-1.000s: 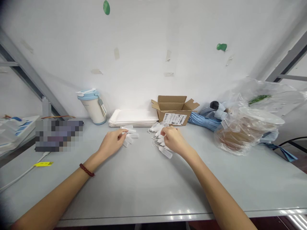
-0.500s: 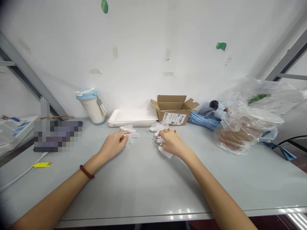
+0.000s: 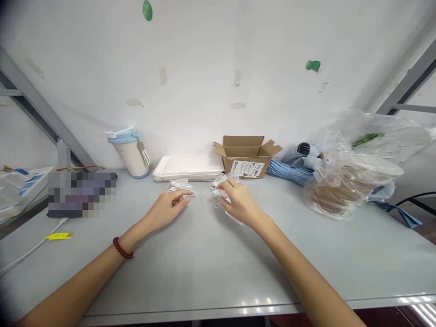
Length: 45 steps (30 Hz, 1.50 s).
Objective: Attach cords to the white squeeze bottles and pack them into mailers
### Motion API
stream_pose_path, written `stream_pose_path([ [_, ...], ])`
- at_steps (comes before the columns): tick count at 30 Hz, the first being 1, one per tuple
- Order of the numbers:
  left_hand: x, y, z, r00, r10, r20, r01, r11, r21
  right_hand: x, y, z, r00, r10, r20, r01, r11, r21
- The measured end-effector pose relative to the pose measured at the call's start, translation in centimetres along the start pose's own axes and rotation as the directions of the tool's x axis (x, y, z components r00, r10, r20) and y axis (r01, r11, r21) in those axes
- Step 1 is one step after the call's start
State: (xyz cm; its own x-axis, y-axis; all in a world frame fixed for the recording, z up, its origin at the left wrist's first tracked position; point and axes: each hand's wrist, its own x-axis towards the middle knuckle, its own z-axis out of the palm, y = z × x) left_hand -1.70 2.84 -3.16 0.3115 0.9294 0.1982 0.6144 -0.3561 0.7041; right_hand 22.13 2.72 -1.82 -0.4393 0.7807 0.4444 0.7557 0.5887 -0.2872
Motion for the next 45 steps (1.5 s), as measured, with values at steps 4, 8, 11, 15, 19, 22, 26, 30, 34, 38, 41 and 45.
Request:
stream_pose_path([
  [4,-0.2,0.6,0.3,0.992,-0.049,0.12,0.072,0.978,-0.194,-0.2,-0.9,0.4,0.996,-0.086,-0.017,0.087,0.995,0.042],
  [8,-0.3,0.7,0.5,0.976,-0.096,0.197,0.156,0.935,-0.318,-0.3,-1.3,0.6,0.991,-0.131,-0.032,0.133,0.99,0.056],
  [11,-0.3,0.5,0.5,0.972,-0.095,0.216,0.171,0.914,-0.368,-0.4,-1.4,0.6,0.989,-0.142,-0.032,0.144,0.988,0.056],
  [15,-0.2,0.5,0.5,0.976,-0.068,0.205,0.148,0.903,-0.404,-0.5,-1.6,0.8,0.987,-0.159,-0.029,0.16,0.986,0.056],
  [19,-0.2,1.1,0.3,0.978,-0.09,0.187,0.162,0.894,-0.419,-0.6,-1.9,0.9,0.981,-0.192,-0.031,0.194,0.978,0.081],
  [22,-0.2,1.6,0.1,0.974,-0.119,0.191,0.195,0.87,-0.452,-0.6,-2.0,1.0,0.979,-0.201,-0.035,0.203,0.975,0.091],
  [26,-0.3,1.8,0.0,0.969,-0.134,0.209,0.223,0.84,-0.494,-0.7,-2.2,1.0,0.977,-0.209,-0.034,0.212,0.973,0.095],
  [30,-0.3,1.7,0.0,0.968,-0.124,0.22,0.223,0.829,-0.513,-0.7,-2.5,1.0,0.978,-0.206,-0.027,0.207,0.975,0.084],
  [34,-0.3,1.8,0.0,0.965,-0.14,0.223,0.239,0.822,-0.516,-0.7,-2.4,1.0,0.977,-0.21,-0.031,0.212,0.973,0.089],
  [38,-0.3,1.7,0.0,0.965,-0.149,0.216,0.242,0.82,-0.518,-0.7,-2.3,1.0,0.977,-0.211,-0.044,0.214,0.972,0.101],
  [41,-0.3,1.6,0.0,0.965,-0.146,0.218,0.241,0.824,-0.513,-0.7,-2.4,1.0,0.975,-0.217,-0.051,0.221,0.97,0.103],
  [45,-0.3,1.7,0.0,0.964,-0.15,0.22,0.246,0.821,-0.515,-0.7,-2.5,1.0,0.976,-0.214,-0.042,0.217,0.972,0.09],
])
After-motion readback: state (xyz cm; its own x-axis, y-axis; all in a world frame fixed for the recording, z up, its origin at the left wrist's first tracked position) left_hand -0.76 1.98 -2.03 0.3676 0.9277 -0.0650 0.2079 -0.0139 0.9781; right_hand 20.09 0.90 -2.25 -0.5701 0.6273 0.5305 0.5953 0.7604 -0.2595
